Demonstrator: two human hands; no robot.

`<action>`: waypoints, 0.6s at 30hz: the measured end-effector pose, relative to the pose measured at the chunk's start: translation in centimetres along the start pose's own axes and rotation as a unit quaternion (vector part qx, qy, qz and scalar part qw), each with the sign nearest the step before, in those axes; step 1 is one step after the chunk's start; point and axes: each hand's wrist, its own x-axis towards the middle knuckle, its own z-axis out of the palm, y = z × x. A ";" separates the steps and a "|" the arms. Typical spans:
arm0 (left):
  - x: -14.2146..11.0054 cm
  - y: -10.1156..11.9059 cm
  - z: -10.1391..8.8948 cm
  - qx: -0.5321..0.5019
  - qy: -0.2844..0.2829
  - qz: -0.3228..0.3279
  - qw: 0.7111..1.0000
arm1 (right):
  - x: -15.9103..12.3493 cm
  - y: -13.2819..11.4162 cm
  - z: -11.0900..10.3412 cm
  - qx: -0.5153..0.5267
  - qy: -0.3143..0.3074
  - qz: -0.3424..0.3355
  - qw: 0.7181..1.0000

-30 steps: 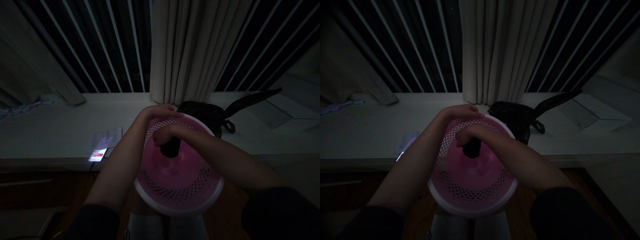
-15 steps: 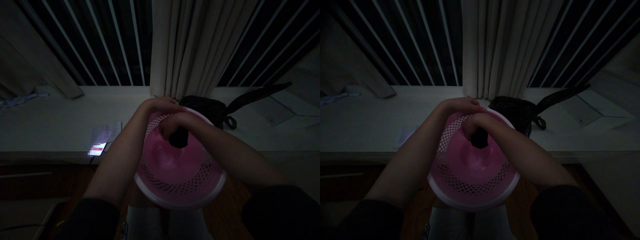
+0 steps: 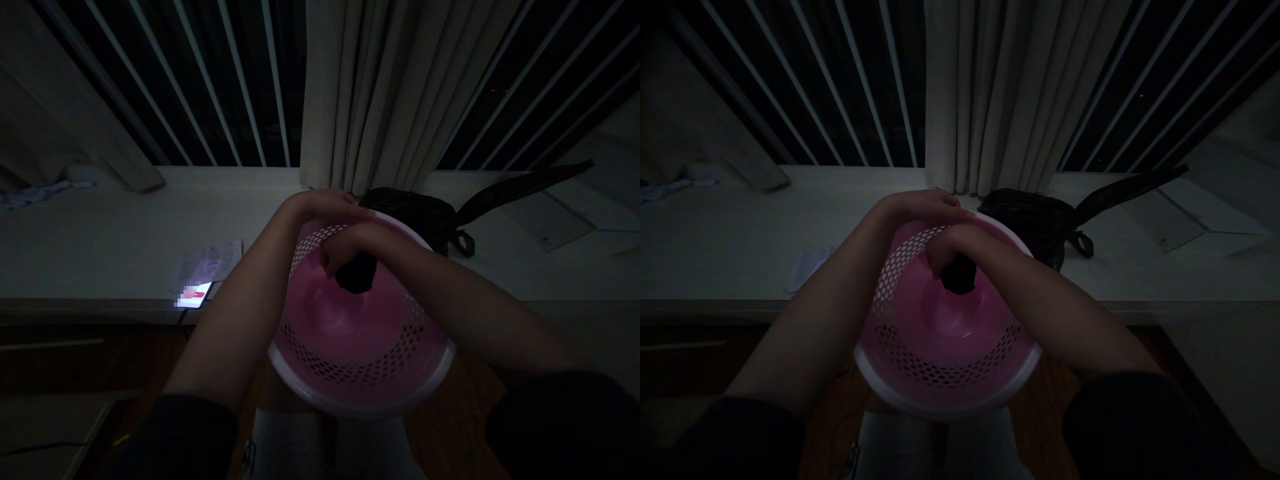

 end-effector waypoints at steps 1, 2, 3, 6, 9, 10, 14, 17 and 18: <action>0.0 0.1 0.0 0.008 0.003 -0.003 1.000 | 0.1 0.1 0.0 -0.013 -0.009 -0.002 1.000; -0.1 0.1 0.0 0.013 0.004 -0.006 1.000 | 0.2 0.1 0.0 -0.024 -0.017 -0.003 1.000; -0.1 0.1 0.0 0.012 0.003 -0.005 1.000 | 0.3 0.2 0.0 -0.031 -0.020 -0.003 0.999; 0.0 0.0 0.0 -0.007 -0.008 0.006 1.000 | 0.5 0.4 0.1 -0.026 -0.026 -0.006 0.999; 0.1 -0.2 -0.1 0.002 -0.002 0.005 1.000 | 0.7 0.6 0.3 -0.018 -0.036 -0.012 0.999; 0.2 -0.2 -0.1 0.011 -0.001 0.004 1.000 | 0.8 0.7 0.4 -0.021 -0.036 -0.013 0.999; 0.2 -0.2 -0.2 0.021 -0.003 0.002 1.000 | 0.9 0.6 0.3 -0.047 -0.024 -0.004 0.999; 0.1 -0.1 -0.1 0.003 -0.008 -0.003 1.000 | 0.9 0.6 0.2 -0.050 -0.040 -0.004 0.998; 0.1 0.0 -0.1 0.004 -0.008 -0.006 1.000 | 0.9 0.6 0.2 -0.049 -0.049 -0.007 0.998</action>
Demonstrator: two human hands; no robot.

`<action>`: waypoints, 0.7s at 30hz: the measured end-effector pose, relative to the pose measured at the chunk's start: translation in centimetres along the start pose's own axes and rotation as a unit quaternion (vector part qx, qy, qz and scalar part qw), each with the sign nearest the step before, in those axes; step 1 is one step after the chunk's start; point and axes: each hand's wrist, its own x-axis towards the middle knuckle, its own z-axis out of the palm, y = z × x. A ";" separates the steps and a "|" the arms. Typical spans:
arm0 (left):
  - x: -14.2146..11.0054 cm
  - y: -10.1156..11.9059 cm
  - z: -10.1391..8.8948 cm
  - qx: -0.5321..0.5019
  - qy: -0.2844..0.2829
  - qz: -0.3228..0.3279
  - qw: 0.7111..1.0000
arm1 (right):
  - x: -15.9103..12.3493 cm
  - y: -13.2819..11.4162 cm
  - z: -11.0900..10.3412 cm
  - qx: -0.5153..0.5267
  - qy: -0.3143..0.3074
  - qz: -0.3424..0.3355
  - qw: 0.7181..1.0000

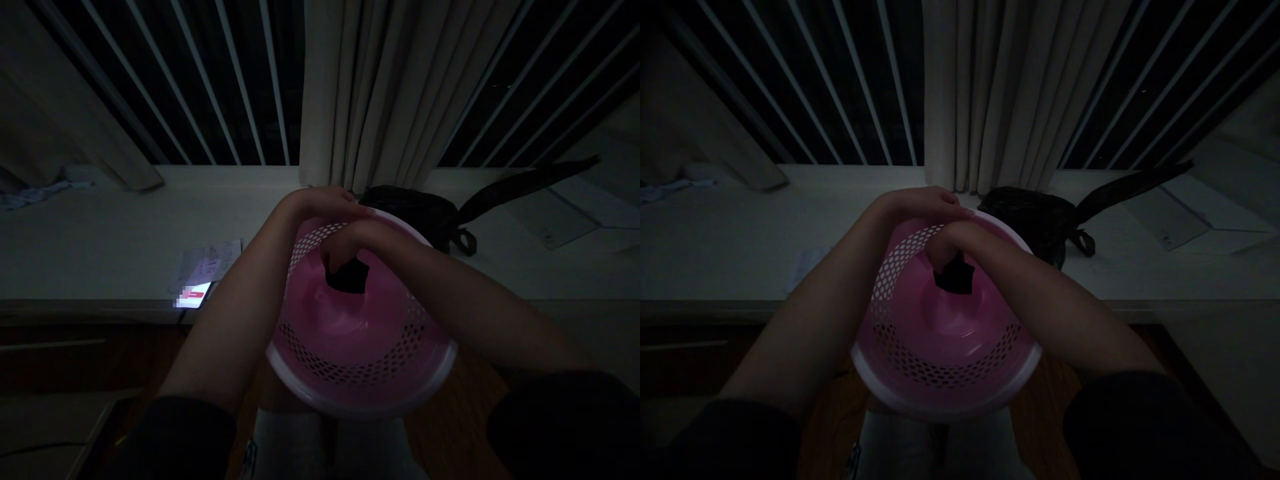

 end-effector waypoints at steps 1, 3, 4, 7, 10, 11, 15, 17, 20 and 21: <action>0.0 0.0 0.0 0.005 0.002 -0.004 1.000 | 0.0 0.0 0.0 0.002 -0.009 -0.004 1.000; -0.1 0.0 0.0 0.015 0.009 -0.010 1.000 | -0.2 0.0 -0.1 0.021 -0.024 -0.003 0.999; -0.1 0.0 0.1 0.013 0.012 -0.010 1.000 | -0.3 0.0 -0.1 0.035 -0.026 -0.001 0.999; 0.0 -0.2 0.1 0.005 0.011 0.000 1.000 | -0.8 -0.4 -0.1 0.054 -0.018 0.001 0.998; 0.1 -0.3 0.1 0.010 0.010 0.008 1.000 | -1.1 -0.7 -0.2 0.040 -0.012 -0.006 0.999; 0.1 -0.3 0.1 0.011 0.009 0.010 1.000 | -1.2 -0.7 -0.3 0.036 -0.012 -0.008 0.999; 0.1 -0.2 0.0 0.014 0.006 0.009 1.000 | -1.2 -0.6 -0.4 0.018 0.007 -0.022 1.000; 0.1 -0.2 0.1 0.012 0.009 0.002 1.000 | -1.1 -0.3 -0.3 0.014 0.026 -0.039 0.999; 0.1 -0.2 0.1 0.016 0.011 0.003 1.000 | -0.9 -0.1 -0.2 0.021 0.053 -0.060 0.997; 0.2 -0.3 0.0 0.014 0.007 0.006 1.000 | -0.8 0.0 -0.2 0.028 0.054 -0.055 0.997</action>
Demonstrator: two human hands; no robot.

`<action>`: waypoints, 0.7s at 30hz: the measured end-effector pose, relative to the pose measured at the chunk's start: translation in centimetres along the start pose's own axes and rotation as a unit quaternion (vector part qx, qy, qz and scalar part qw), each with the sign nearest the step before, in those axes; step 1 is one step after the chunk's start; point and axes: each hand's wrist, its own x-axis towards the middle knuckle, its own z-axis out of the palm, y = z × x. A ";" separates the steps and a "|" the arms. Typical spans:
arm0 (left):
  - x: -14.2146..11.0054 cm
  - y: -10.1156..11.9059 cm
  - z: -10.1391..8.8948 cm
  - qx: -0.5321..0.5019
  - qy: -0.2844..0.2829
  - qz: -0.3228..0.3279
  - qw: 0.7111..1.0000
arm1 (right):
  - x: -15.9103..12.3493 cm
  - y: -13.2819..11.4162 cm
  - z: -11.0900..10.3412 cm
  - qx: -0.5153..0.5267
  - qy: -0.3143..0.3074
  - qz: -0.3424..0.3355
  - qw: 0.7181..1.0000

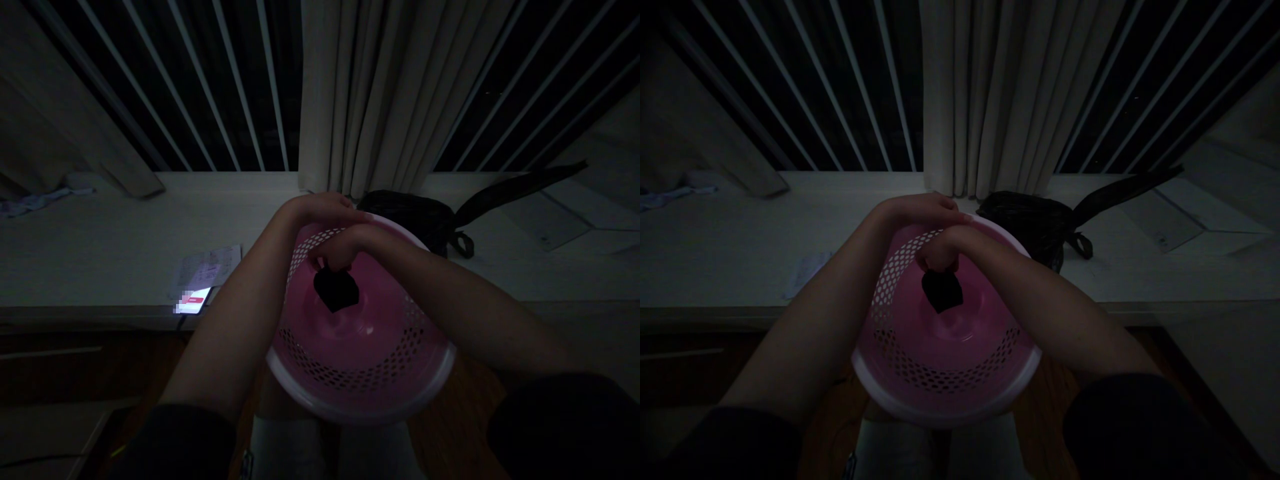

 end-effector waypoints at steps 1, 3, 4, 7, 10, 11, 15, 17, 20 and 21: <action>0.0 0.0 0.0 -0.006 -0.004 0.004 1.000 | 0.0 0.0 0.0 0.009 -0.005 0.009 1.000; 0.1 -0.1 0.0 -0.022 -0.011 0.011 1.000 | -0.1 0.0 0.0 0.029 -0.028 0.032 0.999; 0.1 -0.2 0.0 -0.029 -0.014 0.013 0.999 | -0.1 0.0 0.0 0.038 -0.037 0.039 0.998; 0.0 -0.2 0.0 -0.035 -0.014 0.008 0.999 | -0.3 -0.1 -0.2 0.056 -0.055 0.033 0.996; 0.0 -0.2 0.1 -0.024 -0.007 0.005 1.000 | -0.3 -0.3 -0.4 0.051 -0.053 0.011 0.997; 0.0 -0.2 0.1 -0.021 -0.005 0.006 1.000 | -0.2 -0.4 -0.5 0.045 -0.049 0.008 0.998; 0.0 -0.2 0.1 -0.023 -0.005 0.011 1.000 | 0.1 -0.6 -0.4 0.035 -0.041 0.039 0.998; -0.1 -0.2 0.0 -0.024 -0.007 0.007 1.000 | 0.4 -0.5 -0.2 0.035 -0.048 0.068 0.996; -0.1 -0.2 0.0 -0.040 -0.008 0.004 0.999 | 0.9 -0.3 0.1 0.033 -0.053 0.087 0.994; -0.1 -0.2 0.0 -0.046 -0.010 0.006 0.999 | 1.0 -0.3 0.2 0.033 -0.052 0.082 0.995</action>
